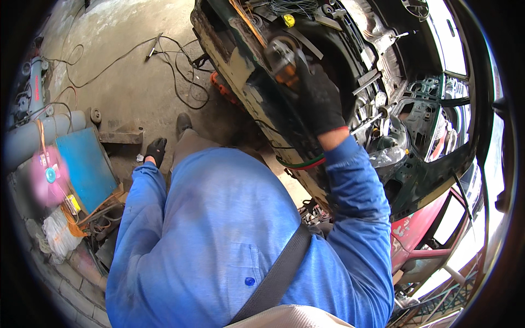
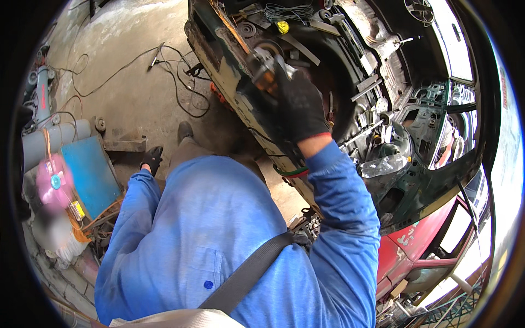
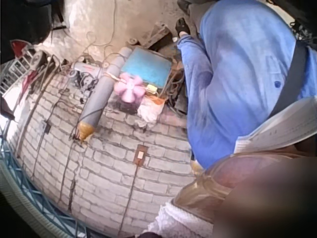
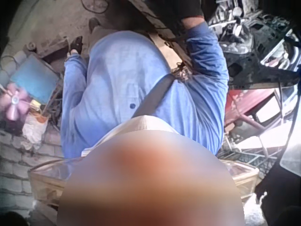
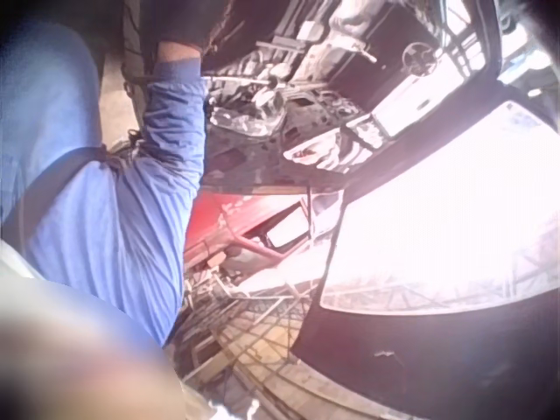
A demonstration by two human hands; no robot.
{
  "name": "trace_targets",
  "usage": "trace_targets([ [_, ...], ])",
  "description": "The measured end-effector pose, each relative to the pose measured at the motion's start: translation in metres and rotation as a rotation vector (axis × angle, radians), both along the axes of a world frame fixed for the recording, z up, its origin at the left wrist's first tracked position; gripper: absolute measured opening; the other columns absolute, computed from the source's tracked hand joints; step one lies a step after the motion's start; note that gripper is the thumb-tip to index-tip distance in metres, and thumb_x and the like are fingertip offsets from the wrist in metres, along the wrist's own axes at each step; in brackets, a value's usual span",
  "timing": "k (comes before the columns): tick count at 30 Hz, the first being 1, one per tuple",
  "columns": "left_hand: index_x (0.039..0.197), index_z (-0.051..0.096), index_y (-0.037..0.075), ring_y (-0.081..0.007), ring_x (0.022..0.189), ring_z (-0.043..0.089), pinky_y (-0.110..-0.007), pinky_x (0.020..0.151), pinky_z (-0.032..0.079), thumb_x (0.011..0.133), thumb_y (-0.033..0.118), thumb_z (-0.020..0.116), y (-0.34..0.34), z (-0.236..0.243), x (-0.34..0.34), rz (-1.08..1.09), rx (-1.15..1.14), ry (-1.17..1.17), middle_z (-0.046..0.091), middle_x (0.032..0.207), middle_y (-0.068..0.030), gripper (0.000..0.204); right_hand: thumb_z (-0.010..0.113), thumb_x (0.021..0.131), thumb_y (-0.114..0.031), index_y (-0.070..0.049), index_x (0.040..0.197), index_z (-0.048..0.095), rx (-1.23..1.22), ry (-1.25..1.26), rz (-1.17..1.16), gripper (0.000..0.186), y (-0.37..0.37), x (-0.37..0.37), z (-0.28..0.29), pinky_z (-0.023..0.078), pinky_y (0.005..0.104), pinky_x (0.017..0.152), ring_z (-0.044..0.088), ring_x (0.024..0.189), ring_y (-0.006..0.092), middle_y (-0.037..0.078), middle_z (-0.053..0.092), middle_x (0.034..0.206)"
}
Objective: The person uses an angle grinder to remove paint and rust from the exterior surface of a car door. They move the grinder along the door panel, generating sparks as they work on different sections of the metal.
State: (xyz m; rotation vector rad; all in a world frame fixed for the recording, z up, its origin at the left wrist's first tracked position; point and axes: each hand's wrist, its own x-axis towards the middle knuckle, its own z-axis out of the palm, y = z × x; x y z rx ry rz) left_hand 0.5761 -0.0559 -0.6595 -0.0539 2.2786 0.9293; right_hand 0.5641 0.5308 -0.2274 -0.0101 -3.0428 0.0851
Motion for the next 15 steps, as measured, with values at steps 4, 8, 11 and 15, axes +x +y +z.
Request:
trace_targets([
  [4,0.148,0.066,0.010,-0.0343,0.112,0.072,-0.044,0.093,0.056,0.104,0.036,0.065,-0.019,-0.005,0.064,-0.399,-0.100,0.071,0.074,0.135,-0.0165,0.051,0.086,0.089,-0.038,-0.015,0.168,0.043,-0.028,-0.115,-0.039,0.093,0.011,0.058,0.015,0.059,0.0502,0.080,0.071,0.100,0.0414,0.024,0.066,0.113],
  [8,0.152,0.060,0.011,-0.0434,0.134,0.065,-0.048,0.113,0.054,0.106,0.022,0.058,0.000,0.011,0.074,0.113,-0.130,-0.492,0.065,0.149,-0.0203,0.048,0.088,0.088,-0.039,-0.014,0.166,0.046,-0.027,-0.224,-0.138,0.093,0.006,0.086,0.032,0.059,0.0510,0.081,0.071,0.097,0.0428,0.025,0.066,0.111],
  [11,0.148,0.067,0.004,-0.0312,0.119,0.075,-0.044,0.095,0.059,0.107,0.045,0.067,0.007,0.001,0.044,-0.002,-0.154,-0.374,0.074,0.141,-0.0201,0.058,0.089,0.087,-0.041,-0.015,0.165,0.047,0.008,-0.224,-0.142,0.092,0.000,0.084,0.039,0.059,0.0512,0.081,0.072,0.095,0.0424,0.024,0.067,0.110],
  [15,0.146,0.068,0.003,-0.0271,0.110,0.076,-0.041,0.095,0.058,0.107,0.047,0.067,0.004,-0.016,-0.023,-0.473,-0.081,0.216,0.077,0.134,-0.0176,0.059,0.088,0.088,-0.039,-0.016,0.164,0.048,0.047,-0.156,-0.080,0.089,-0.009,0.062,0.036,0.059,0.0511,0.081,0.071,0.096,0.0415,0.023,0.067,0.111],
])
